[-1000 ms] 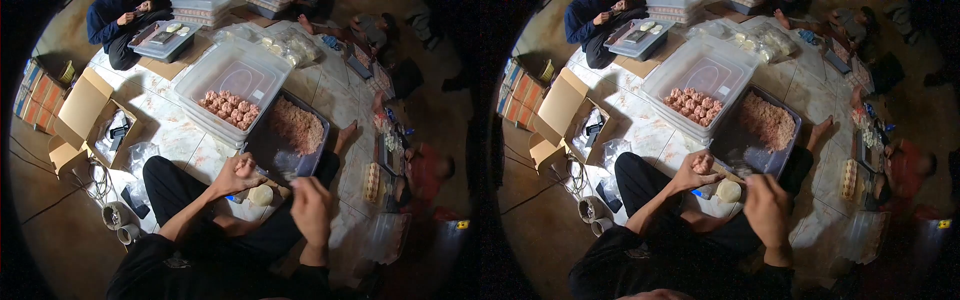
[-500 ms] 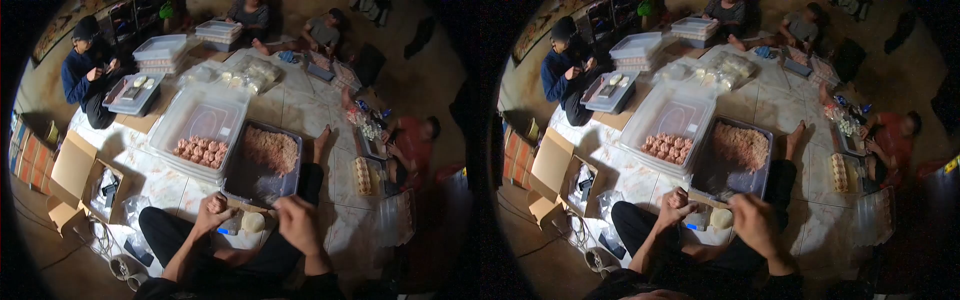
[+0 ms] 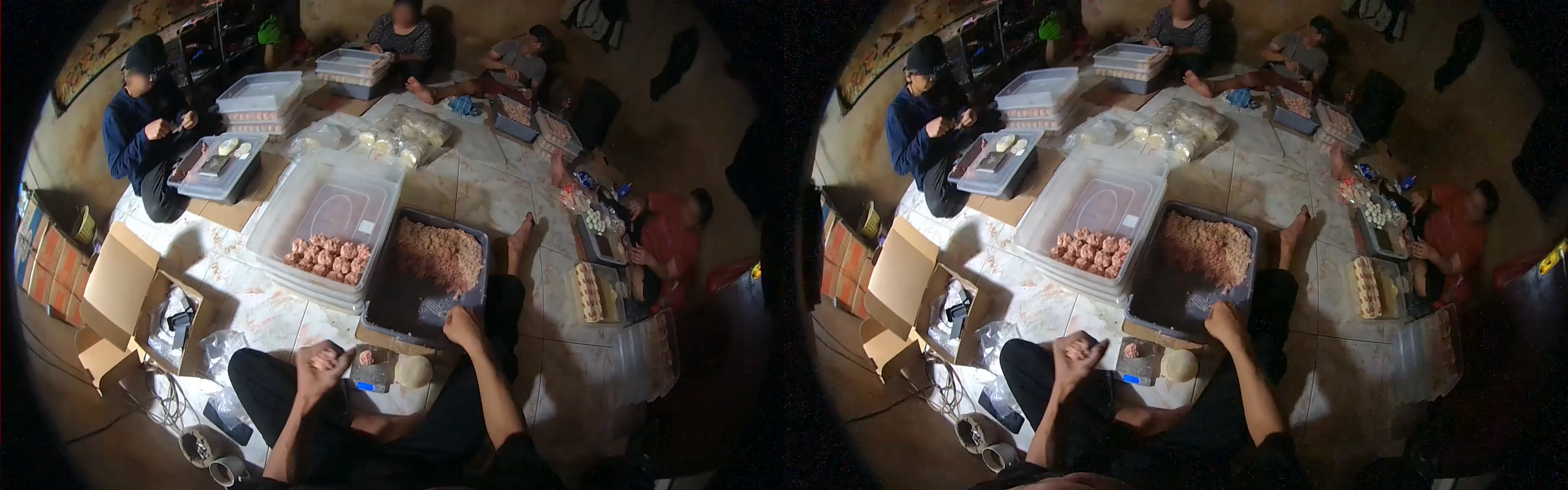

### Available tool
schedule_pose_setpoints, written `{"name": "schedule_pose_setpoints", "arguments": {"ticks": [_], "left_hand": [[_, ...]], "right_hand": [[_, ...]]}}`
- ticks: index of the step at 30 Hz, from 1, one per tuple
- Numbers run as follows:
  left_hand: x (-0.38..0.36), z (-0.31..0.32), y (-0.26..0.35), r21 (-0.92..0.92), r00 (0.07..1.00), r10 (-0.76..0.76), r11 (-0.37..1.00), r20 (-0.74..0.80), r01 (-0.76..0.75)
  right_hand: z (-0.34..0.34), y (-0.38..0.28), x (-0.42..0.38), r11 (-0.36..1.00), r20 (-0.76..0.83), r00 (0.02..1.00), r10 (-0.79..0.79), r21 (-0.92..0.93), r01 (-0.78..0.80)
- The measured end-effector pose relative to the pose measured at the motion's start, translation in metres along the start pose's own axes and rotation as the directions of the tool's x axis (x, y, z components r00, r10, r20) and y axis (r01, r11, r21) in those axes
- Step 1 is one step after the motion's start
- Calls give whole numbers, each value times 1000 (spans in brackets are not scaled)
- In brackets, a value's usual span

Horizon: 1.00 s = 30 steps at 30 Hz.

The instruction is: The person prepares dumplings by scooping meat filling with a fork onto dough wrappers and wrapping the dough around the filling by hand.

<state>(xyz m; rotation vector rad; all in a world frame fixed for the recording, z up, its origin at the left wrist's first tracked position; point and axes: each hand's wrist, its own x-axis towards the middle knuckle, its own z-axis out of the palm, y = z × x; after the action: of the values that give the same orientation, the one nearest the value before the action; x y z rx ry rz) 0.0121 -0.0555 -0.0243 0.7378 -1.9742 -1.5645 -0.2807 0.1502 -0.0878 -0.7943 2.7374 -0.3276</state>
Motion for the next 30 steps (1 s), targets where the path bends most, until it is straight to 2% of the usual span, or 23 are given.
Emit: {"name": "schedule_pose_setpoints", "arguments": {"ticks": [1, 2, 4, 6, 8, 9, 10, 11, 12, 13, 14, 15, 17, 19, 20, 22, 23, 24, 26, 28, 29, 30], "left_hand": [[-6, 10, 9, -10, 997, 79, 997, 25, -79], [-6, 15, -3, 198, 992, 103, 974, 69, -114], [10, 24, -19, -177, 994, 57, 983, 91, -40], [16, 11, 2, -255, 969, 199, 939, -144, -231], [13, -27, 28, -443, 963, -181, 893, -202, 75], [14, -31, 22, -215, 983, -45, 977, -178, 6], [12, -33, 14, 16, 990, 87, 996, -115, -86], [10, -26, 11, 90, 977, 190, 979, -92, -182], [12, -23, 1, 330, 935, 338, 899, -104, -288], [15, -24, -1, 19, 984, 83, 997, -159, -81], [17, -27, -2, -293, 975, -177, 947, -134, 132], [15, -30, 29, -383, 966, -242, 904, -90, 191], [21, -50, 3, -291, 952, -73, 956, -299, -18], [9, -56, 32, -509, 890, -265, 860, -371, 44], [9, -50, 26, -300, 915, -144, 954, -377, 26], [10, -39, 4, 143, 950, 86, 989, -300, -44], [11, -30, 2, 50, 970, 76, 997, -230, -67], [14, -23, 9, 4, 992, 13, 1000, -128, -12], [6, -17, 32, -386, 983, -161, 915, -82, 118], [5, -18, -6, -321, 967, -101, 947, -233, 22], [3, -14, 4, -151, 977, -3, 988, -213, -30], [1, -11, 8, 23, 980, 83, 996, -179, -81]], "right_hand": [[9, -1, 8, 998, 35, 998, 51, -44, -50], [6, -12, 22, 986, 96, 989, 109, -136, -95], [27, -3, 48, 987, 69, 992, 103, -133, -94], [49, 15, 71, 997, 85, 995, 55, -60, -50], [89, 47, 99, 999, 44, 999, -27, -19, 28], [86, 31, 87, 989, -224, 964, -141, -71, 128], [71, 8, 70, 966, -473, 843, -256, -149, 209], [58, -12, 63, 942, -465, 826, -318, -59, 330], [43, -31, 55, 896, -459, 802, -382, 28, 443], [15, -60, 33, 837, -289, 865, -411, 258, 483], [-8, -85, 9, 819, -193, 879, -437, 317, 477], [-16, -96, -9, 824, -165, 880, -445, 310, 475], [-23, -107, -31, 827, -77, 886, -458, 329, 456], [-17, -114, -58, 829, 80, 885, -459, 396, 394], [-11, -119, -69, 840, 192, 873, -448, 425, 338], [34, -118, -73, 817, 214, 798, -563, 287, 500], [46, -122, -77, 816, 207, 798, -565, 281, 505], [56, -129, -81, 814, 196, 799, -569, 275, 512], [87, -130, -82, 769, 122, 778, -617, 302, 563], [126, -121, -72, 667, -13, 714, -700, 343, 661], [131, -130, -71, 756, 138, 744, -653, 159, 635], [143, -125, -66, 708, 64, 710, -701, 176, 684]]}}
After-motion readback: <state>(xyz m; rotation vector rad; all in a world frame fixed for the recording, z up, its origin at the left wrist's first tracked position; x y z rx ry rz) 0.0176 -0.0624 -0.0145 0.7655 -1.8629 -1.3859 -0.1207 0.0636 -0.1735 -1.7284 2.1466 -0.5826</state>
